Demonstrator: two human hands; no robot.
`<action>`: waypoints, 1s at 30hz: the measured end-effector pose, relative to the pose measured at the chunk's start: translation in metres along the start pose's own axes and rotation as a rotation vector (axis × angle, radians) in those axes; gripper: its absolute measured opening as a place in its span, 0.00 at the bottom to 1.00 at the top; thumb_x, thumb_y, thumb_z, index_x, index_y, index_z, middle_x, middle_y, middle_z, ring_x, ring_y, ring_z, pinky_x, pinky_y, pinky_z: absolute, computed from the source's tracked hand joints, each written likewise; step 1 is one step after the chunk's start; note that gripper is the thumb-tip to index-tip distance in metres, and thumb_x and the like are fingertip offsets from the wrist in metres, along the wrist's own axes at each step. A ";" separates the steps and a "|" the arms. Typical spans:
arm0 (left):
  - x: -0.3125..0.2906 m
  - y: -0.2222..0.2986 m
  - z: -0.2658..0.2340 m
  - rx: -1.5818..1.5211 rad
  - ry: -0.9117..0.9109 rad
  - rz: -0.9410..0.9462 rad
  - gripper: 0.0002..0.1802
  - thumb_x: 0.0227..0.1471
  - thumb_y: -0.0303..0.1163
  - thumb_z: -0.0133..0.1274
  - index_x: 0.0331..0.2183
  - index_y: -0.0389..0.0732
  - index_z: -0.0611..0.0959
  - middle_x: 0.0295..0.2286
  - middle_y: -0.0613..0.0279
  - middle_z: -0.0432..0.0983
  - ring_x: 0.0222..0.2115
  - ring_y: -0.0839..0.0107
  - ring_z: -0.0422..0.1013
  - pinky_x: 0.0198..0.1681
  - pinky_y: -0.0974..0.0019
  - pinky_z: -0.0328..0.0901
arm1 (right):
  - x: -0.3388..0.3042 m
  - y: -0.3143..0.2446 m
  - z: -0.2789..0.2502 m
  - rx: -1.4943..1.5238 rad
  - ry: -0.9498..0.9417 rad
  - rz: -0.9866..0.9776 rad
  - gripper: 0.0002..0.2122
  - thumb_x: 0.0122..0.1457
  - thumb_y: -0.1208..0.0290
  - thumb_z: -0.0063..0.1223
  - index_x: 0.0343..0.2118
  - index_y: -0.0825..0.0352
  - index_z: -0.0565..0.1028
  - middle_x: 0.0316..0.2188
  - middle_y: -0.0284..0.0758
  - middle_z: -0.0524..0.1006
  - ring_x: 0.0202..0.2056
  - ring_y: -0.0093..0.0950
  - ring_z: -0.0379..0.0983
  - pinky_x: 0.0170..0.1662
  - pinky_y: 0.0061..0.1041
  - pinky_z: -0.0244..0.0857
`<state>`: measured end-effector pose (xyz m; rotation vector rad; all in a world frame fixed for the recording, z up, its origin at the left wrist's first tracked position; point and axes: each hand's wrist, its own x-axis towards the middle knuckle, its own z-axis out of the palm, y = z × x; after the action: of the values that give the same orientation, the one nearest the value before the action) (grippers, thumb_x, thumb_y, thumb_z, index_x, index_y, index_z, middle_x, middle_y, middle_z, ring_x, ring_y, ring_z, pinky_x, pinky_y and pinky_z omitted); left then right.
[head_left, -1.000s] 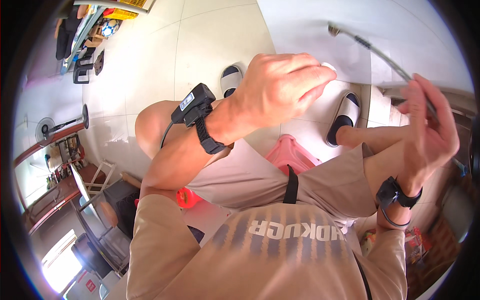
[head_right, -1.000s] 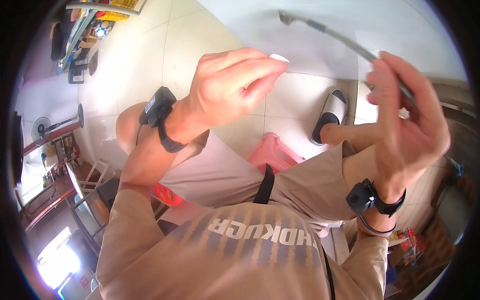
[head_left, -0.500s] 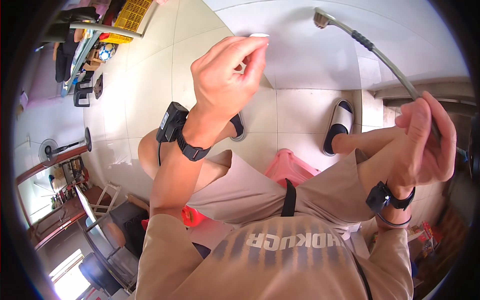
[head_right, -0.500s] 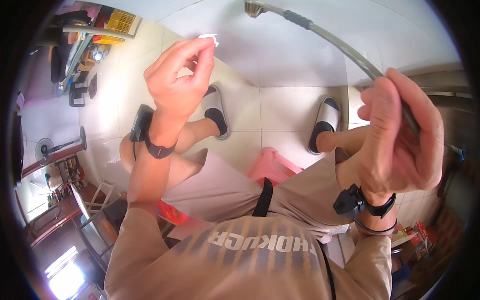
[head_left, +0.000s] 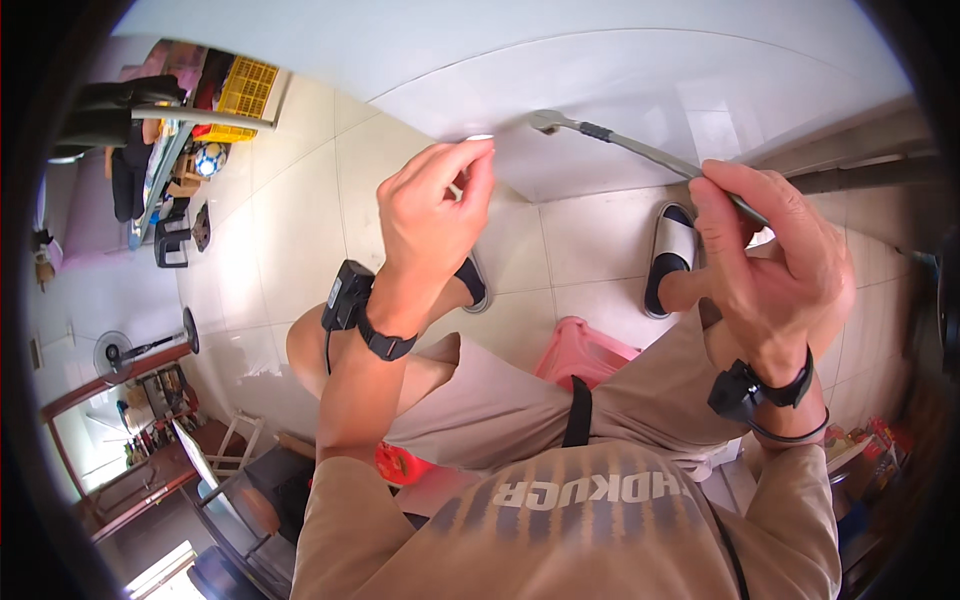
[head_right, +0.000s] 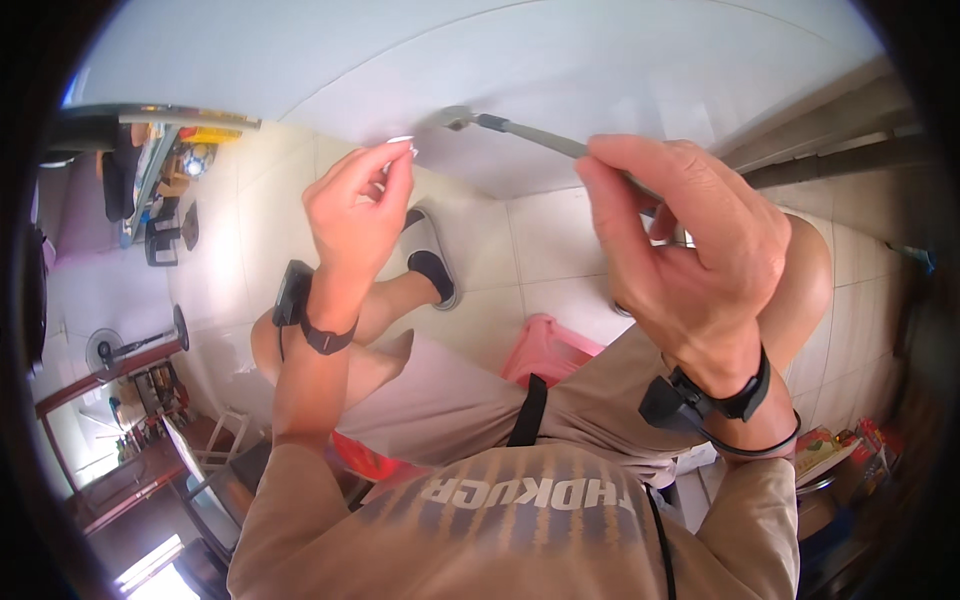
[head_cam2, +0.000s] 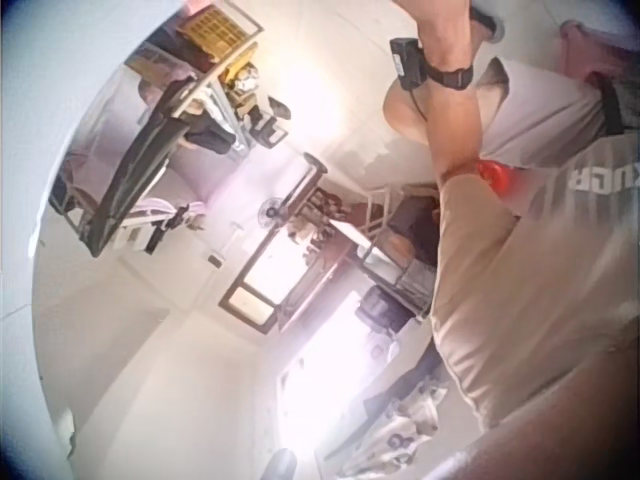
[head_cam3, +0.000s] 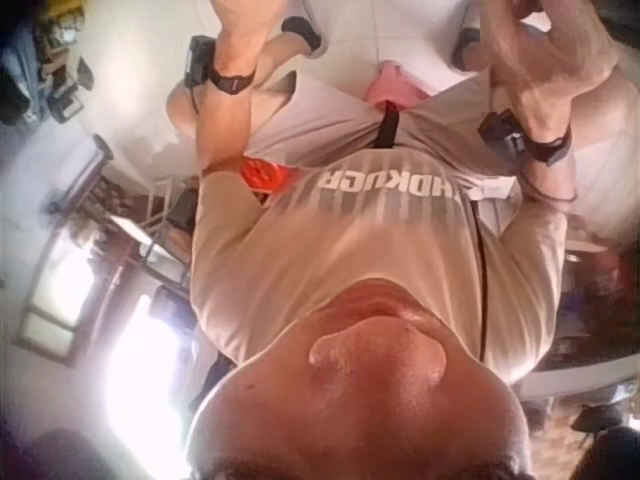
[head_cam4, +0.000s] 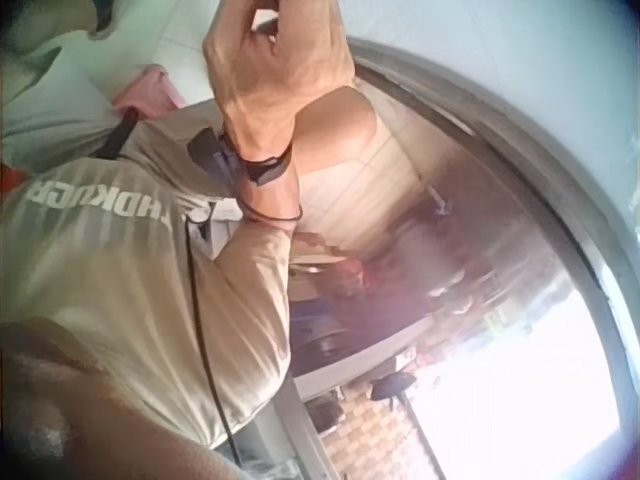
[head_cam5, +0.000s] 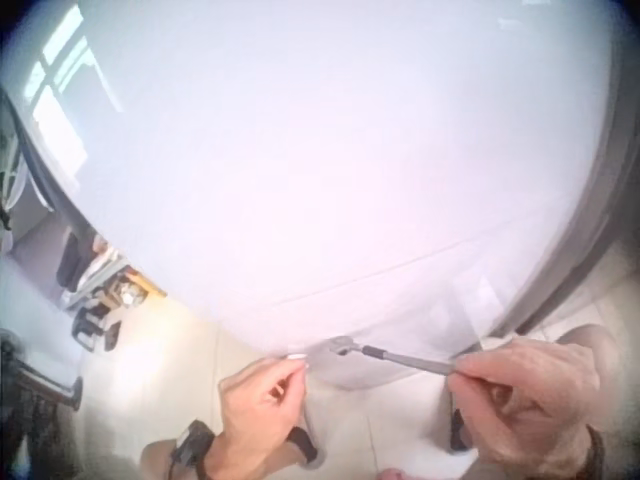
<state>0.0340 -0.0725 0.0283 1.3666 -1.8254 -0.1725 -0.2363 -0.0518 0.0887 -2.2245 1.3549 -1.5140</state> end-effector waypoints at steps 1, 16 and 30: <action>0.000 0.000 -0.003 -0.005 0.044 0.038 0.10 0.46 0.16 0.62 0.33 0.39 0.86 0.26 0.61 0.82 0.21 0.75 0.76 0.21 0.73 0.68 | -0.001 -0.001 0.000 -0.009 0.004 0.016 0.09 0.48 0.86 0.67 0.33 0.70 0.81 0.22 0.31 0.80 0.20 0.15 0.71 0.21 0.14 0.60; 0.000 0.010 -0.001 -0.025 -0.059 -0.136 0.06 0.50 0.19 0.62 0.34 0.36 0.88 0.26 0.60 0.83 0.22 0.80 0.76 0.22 0.77 0.68 | -0.005 -0.005 -0.002 0.139 0.092 0.195 0.07 0.50 0.82 0.68 0.31 0.69 0.81 0.24 0.33 0.81 0.19 0.20 0.73 0.20 0.17 0.62; 0.005 0.010 -0.008 -0.011 0.130 -0.094 0.06 0.50 0.19 0.62 0.34 0.34 0.87 0.26 0.60 0.84 0.21 0.81 0.74 0.24 0.78 0.67 | -0.013 0.006 0.021 0.142 -0.041 0.012 0.09 0.48 0.77 0.70 0.33 0.66 0.82 0.20 0.34 0.78 0.17 0.26 0.71 0.21 0.23 0.62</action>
<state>0.0324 -0.0698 0.0416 1.4232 -1.6523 -0.1393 -0.2242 -0.0536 0.0665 -2.1451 1.2075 -1.5017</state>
